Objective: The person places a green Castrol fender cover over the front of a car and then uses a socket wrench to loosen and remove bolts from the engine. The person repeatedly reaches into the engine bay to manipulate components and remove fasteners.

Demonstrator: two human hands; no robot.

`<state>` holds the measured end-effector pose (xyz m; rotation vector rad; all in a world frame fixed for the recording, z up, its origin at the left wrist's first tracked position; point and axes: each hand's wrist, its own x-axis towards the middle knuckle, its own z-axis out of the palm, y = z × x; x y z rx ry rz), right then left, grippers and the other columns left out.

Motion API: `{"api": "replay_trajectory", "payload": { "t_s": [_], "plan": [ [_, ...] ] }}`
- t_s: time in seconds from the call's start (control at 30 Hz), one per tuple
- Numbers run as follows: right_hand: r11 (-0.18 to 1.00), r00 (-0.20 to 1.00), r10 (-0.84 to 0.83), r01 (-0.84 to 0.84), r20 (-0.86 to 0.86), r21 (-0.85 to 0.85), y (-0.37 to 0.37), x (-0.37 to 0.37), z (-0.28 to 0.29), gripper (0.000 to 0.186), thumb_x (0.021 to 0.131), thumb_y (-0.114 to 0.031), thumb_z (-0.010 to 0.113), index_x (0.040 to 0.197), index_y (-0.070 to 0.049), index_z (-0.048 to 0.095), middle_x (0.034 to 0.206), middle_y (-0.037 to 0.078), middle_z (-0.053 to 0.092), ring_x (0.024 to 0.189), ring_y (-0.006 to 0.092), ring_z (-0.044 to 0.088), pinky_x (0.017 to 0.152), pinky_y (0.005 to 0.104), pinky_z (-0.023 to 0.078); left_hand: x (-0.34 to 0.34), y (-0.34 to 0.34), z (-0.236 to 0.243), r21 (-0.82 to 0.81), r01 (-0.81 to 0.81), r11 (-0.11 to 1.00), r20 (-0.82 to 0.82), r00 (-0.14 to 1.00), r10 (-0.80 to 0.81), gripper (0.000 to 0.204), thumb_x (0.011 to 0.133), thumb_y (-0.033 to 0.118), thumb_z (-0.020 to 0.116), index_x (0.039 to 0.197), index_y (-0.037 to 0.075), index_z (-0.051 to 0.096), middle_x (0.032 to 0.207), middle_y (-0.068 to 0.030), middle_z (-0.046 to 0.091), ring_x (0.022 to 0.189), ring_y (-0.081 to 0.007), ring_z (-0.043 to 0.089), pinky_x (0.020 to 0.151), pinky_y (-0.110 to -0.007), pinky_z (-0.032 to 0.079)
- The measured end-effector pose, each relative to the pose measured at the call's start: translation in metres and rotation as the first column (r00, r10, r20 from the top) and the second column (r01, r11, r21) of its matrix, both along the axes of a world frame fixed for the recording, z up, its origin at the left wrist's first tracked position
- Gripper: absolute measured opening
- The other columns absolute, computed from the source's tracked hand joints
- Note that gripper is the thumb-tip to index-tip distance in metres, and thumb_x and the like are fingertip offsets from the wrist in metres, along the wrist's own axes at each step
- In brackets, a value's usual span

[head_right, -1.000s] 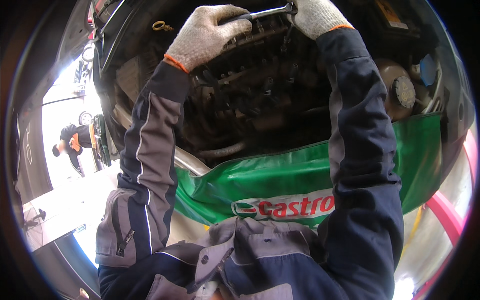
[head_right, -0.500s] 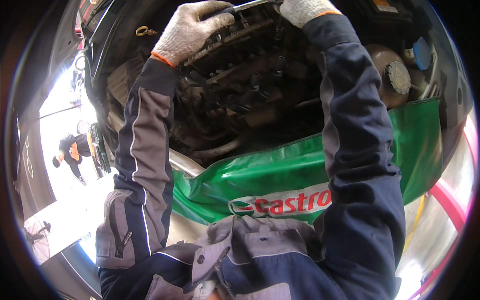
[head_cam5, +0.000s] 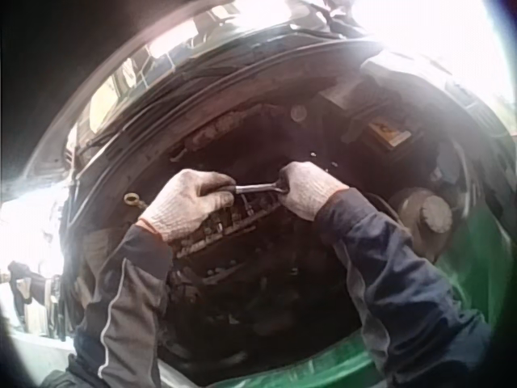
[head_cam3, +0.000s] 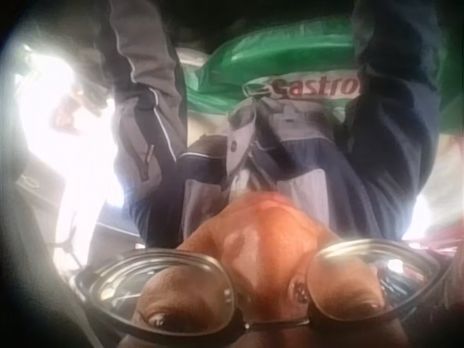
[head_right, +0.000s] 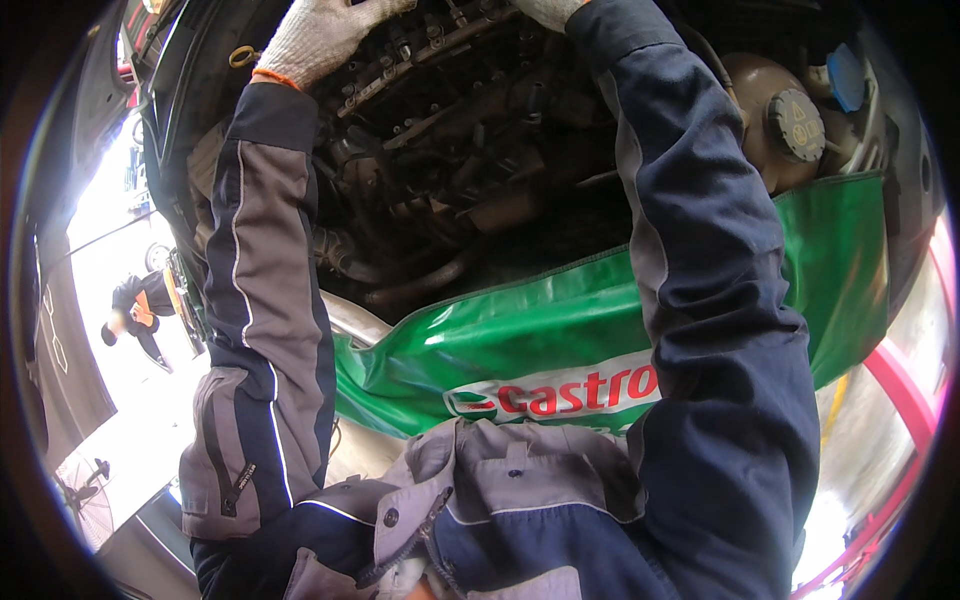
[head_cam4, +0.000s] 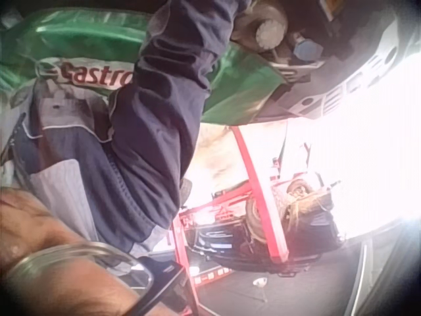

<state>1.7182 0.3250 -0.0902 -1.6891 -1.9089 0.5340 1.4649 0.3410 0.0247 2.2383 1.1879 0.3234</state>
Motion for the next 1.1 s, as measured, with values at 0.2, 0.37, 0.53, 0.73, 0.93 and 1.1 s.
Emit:
{"api": "replay_trajectory", "payload": {
  "t_s": [0.2, 0.37, 0.53, 0.73, 0.93, 1.1],
  "plan": [
    [0.99, 0.997, 0.083, -0.083, 0.004, 0.113, 0.008, 0.019, -0.022, 0.027, 0.089, -0.023, 0.078, 0.108, -0.003, 0.081, 0.095, 0.027, 0.079, 0.097, 0.047, 0.077, 0.082, 0.0528, 0.061, 0.005, -0.011, -0.024, 0.16, 0.018, 0.987, -0.005, 1.0, -0.017, 0.037, 0.102, 0.022, 0.077, 0.129, -0.002, 0.078, 0.119, -0.027, 0.08, 0.114, -0.0388, 0.078, 0.1, -0.043, 0.059],
    [0.993, 0.988, 0.059, -0.073, 0.141, 0.094, 0.006, 0.021, -0.014, 0.042, 0.095, -0.026, 0.079, 0.127, 0.001, 0.075, 0.11, 0.028, 0.078, 0.105, 0.0478, 0.075, 0.095, 0.0502, 0.061, 0.004, -0.01, -0.019, 0.17, 0.018, 0.985, -0.056, 0.998, -0.008, 0.035, 0.101, 0.026, 0.077, 0.126, 0.002, 0.08, 0.114, -0.0263, 0.079, 0.11, -0.0432, 0.077, 0.095, -0.047, 0.06],
    [0.987, 0.988, 0.138, -0.132, 0.068, -0.09, -0.003, -0.005, 0.001, 0.035, 0.097, -0.025, 0.073, 0.117, 0.003, 0.075, 0.104, 0.03, 0.077, 0.104, 0.0497, 0.074, 0.092, 0.0522, 0.06, -0.016, 0.008, 0.003, -0.028, 0.013, 1.0, -0.063, 0.998, -0.015, 0.035, 0.098, 0.019, 0.077, 0.128, 0.001, 0.079, 0.111, -0.0225, 0.083, 0.105, -0.029, 0.081, 0.095, -0.04, 0.06],
    [0.99, 0.981, 0.142, -0.144, 0.132, 0.003, 0.004, -0.01, -0.028, 0.036, 0.099, -0.029, 0.072, 0.12, 0.0, 0.076, 0.107, 0.028, 0.078, 0.103, 0.0482, 0.075, 0.093, 0.0523, 0.062, -0.024, 0.02, -0.028, -0.025, 0.035, 0.999, -0.094, 0.995, -0.038, 0.033, 0.099, 0.019, 0.075, 0.126, 0.002, 0.08, 0.111, -0.0222, 0.082, 0.106, -0.0304, 0.08, 0.095, -0.041, 0.06],
    [0.987, 0.89, 0.031, 0.044, 0.456, -0.154, 0.007, -0.001, -0.061, 0.036, 0.098, -0.033, 0.076, 0.12, -0.004, 0.078, 0.113, 0.025, 0.08, 0.109, 0.0461, 0.076, 0.094, 0.0537, 0.063, 0.02, -0.002, -0.054, 0.083, 0.032, 0.996, -0.249, 0.969, -0.01, 0.045, 0.093, 0.041, 0.079, 0.123, 0.007, 0.083, 0.114, -0.0243, 0.08, 0.114, -0.036, 0.079, 0.099, -0.051, 0.06],
    [0.997, 0.918, 0.045, -0.017, 0.395, -0.075, 0.006, 0.0, -0.061, 0.03, 0.094, -0.03, 0.082, 0.115, -0.008, 0.08, 0.109, 0.023, 0.08, 0.107, 0.0442, 0.076, 0.091, 0.0544, 0.062, 0.031, -0.054, -0.072, 0.251, -0.212, 0.945, -0.343, 0.893, 0.291, 0.047, 0.099, 0.053, 0.073, 0.119, 0.012, 0.081, 0.11, -0.0212, 0.081, 0.108, -0.0408, 0.078, 0.096, -0.051, 0.061]
  ]
}}
